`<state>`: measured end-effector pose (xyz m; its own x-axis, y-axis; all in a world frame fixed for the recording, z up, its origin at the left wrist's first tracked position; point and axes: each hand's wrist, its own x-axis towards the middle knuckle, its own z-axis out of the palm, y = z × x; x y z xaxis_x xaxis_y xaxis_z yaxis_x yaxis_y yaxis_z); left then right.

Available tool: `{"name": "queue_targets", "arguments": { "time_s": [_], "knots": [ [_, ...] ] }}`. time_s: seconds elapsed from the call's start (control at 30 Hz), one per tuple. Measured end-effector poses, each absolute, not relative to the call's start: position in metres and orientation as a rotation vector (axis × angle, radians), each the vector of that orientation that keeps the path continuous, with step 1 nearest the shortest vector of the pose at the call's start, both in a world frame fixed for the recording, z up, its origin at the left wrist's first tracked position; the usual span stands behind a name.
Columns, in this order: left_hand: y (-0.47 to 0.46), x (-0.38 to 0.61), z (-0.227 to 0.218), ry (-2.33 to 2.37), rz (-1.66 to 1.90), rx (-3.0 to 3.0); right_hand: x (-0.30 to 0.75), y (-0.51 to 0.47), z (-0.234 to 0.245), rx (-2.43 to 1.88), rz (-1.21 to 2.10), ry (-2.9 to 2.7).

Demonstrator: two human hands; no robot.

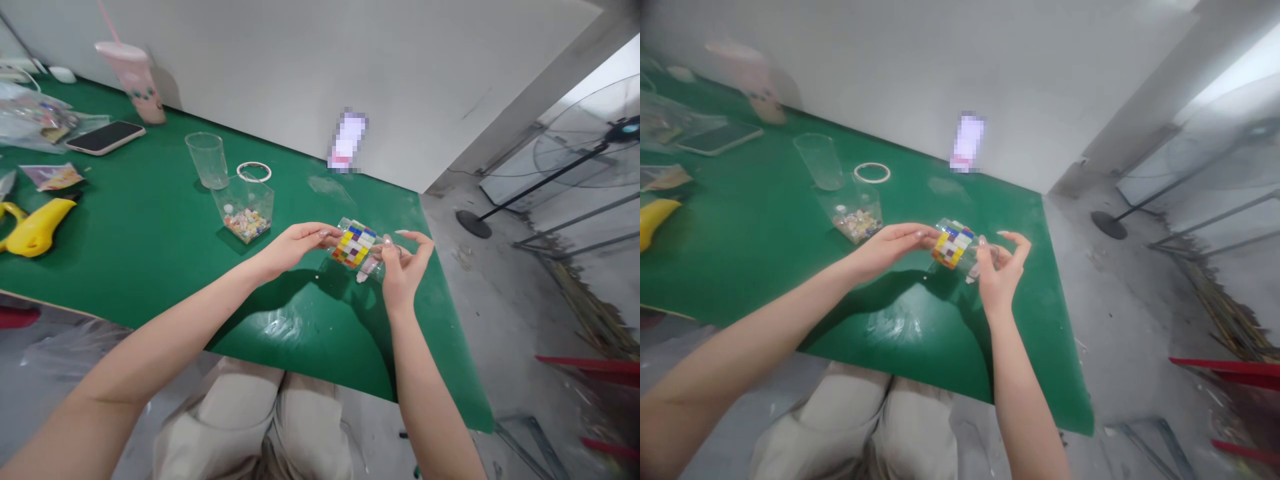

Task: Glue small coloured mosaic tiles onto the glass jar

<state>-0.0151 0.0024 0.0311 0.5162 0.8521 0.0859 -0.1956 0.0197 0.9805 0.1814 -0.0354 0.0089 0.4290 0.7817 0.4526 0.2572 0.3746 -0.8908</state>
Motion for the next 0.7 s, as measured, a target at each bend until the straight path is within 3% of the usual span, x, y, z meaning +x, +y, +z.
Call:
{"name": "queue_targets", "arguments": {
  "time_s": [0.7],
  "knots": [
    [0.016, -0.022, 0.019, 0.649, 0.803, 1.14, 0.189, -0.034, 0.007, -1.171, 0.402, -1.127]
  ]
}}
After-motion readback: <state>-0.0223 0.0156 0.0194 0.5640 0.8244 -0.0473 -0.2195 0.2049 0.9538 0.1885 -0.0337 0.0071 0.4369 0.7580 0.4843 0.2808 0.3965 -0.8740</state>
